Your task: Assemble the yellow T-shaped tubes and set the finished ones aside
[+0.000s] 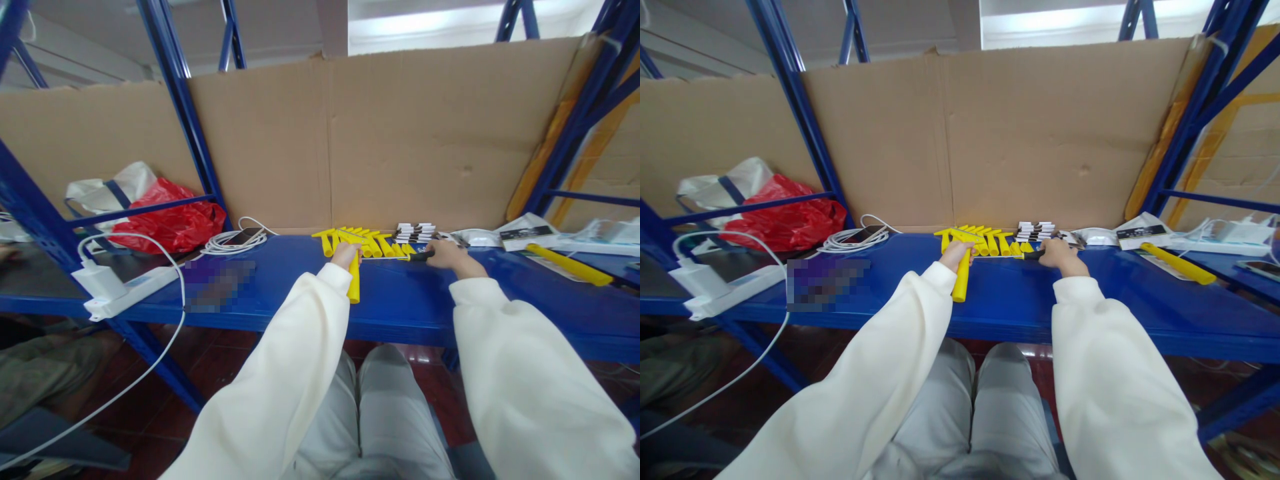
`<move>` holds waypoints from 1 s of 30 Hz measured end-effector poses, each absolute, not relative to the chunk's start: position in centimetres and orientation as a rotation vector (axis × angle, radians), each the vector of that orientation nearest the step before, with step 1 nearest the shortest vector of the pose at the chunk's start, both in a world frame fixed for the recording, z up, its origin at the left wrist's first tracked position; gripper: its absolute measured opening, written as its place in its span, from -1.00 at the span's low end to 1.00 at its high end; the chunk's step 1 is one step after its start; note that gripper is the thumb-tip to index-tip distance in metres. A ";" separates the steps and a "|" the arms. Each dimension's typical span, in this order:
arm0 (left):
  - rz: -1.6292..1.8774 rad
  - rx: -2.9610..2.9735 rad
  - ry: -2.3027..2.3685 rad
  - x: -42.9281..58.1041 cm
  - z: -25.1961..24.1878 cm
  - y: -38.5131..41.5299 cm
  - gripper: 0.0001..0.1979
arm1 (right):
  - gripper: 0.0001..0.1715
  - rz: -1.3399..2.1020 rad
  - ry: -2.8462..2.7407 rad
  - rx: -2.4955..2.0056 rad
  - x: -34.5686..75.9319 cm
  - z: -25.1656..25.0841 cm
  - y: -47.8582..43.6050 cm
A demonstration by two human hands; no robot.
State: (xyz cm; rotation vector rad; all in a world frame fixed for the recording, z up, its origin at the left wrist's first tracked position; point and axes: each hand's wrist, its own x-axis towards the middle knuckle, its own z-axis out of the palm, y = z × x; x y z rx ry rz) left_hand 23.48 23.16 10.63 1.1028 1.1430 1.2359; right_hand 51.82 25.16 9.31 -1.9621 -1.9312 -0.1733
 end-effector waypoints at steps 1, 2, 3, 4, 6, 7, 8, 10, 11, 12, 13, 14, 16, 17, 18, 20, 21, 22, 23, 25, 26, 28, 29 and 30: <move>1.243 1.101 1.144 23.5 10.6 23.2 -0.77 | -0.67 -0.182 -1.920 -1.932 51.7 9.4 25.1; 1.251 1.099 1.146 23.5 10.6 23.2 -0.76 | -0.67 -0.172 -1.912 -1.908 51.5 9.6 25.0; 1.258 1.098 1.149 23.5 10.6 23.3 -0.75 | -0.67 -0.153 -1.908 -1.875 51.3 9.7 24.9; 1.264 1.096 1.151 23.6 10.6 23.3 -0.75 | -0.66 -0.138 -1.906 -1.822 51.1 9.8 24.8; 1.277 1.092 1.156 23.6 10.6 23.3 -0.73 | -0.65 -0.109 -1.899 -1.725 50.6 10.1 24.5; 1.282 1.090 1.159 23.7 10.6 23.3 -0.72 | -0.64 -0.100 -1.891 -1.682 50.4 10.2 24.5; 1.289 1.089 1.162 23.7 10.7 23.2 -0.72 | -0.64 -0.095 -1.880 -1.639 50.2 10.2 24.4; 1.301 1.087 1.167 23.7 10.7 23.2 -0.74 | -0.62 -0.088 -1.849 -1.550 50.0 10.3 24.3; 1.303 1.087 1.169 23.7 10.7 23.2 -0.75 | -0.60 -0.081 -1.830 -1.504 50.0 10.2 24.4; 1.303 1.088 1.169 23.7 10.7 23.3 -0.76 | -0.58 -0.068 -1.810 -1.462 50.0 10.2 24.5; 1.302 1.088 1.170 23.6 10.7 23.3 -0.76 | -0.56 -0.048 -1.790 -1.421 50.1 10.1 24.6; 1.301 1.089 1.169 23.6 10.6 23.3 -0.76 | -0.53 -0.021 -1.771 -1.382 50.1 9.9 24.8; 1.300 1.089 1.167 23.5 10.6 23.5 -0.75 | -0.48 0.048 -1.738 -1.308 50.2 9.7 25.1; 1.302 1.089 1.165 23.5 10.5 23.5 -0.74 | -0.46 0.083 -1.721 -1.273 50.2 9.7 25.2; 1.305 1.090 1.159 23.5 10.5 23.6 -0.73 | -0.45 0.113 -1.699 -1.241 50.1 9.6 25.4; 1.311 1.091 1.142 23.4 10.4 23.8 -0.73 | -0.44 0.147 -1.623 -1.201 49.8 9.7 25.5; 1.314 1.091 1.133 23.3 10.4 23.8 -0.73 | -0.43 0.153 -1.568 -1.196 49.7 9.8 25.5; 1.315 1.090 1.126 23.3 10.4 23.9 -0.72 | -0.42 0.156 -1.507 -1.199 49.5 9.9 25.4; 1.313 1.088 1.122 23.3 10.4 24.0 -0.72 | -0.41 0.160 -1.446 -1.208 49.3 10.1 25.3; 1.307 1.084 1.123 23.2 10.4 24.0 -0.73 | -0.40 0.176 -1.331 -1.230 49.0 10.5 25.1; 1.301 1.084 1.127 23.2 10.4 24.1 -0.76 | -0.39 0.186 -1.280 -1.238 49.0 10.6 25.0; 1.293 1.089 1.132 23.1 10.4 24.1 -0.83 | -0.40 0.205 -1.193 -1.241 49.0 10.9 24.9; 1.292 1.093 1.134 23.1 10.4 24.2 -0.87 | -0.40 0.213 -1.156 -1.238 49.1 11.0 24.8; 1.290 1.097 1.134 23.0 10.3 24.2 -0.90 | -0.40 0.218 -1.126 -1.235 49.2 11.0 24.8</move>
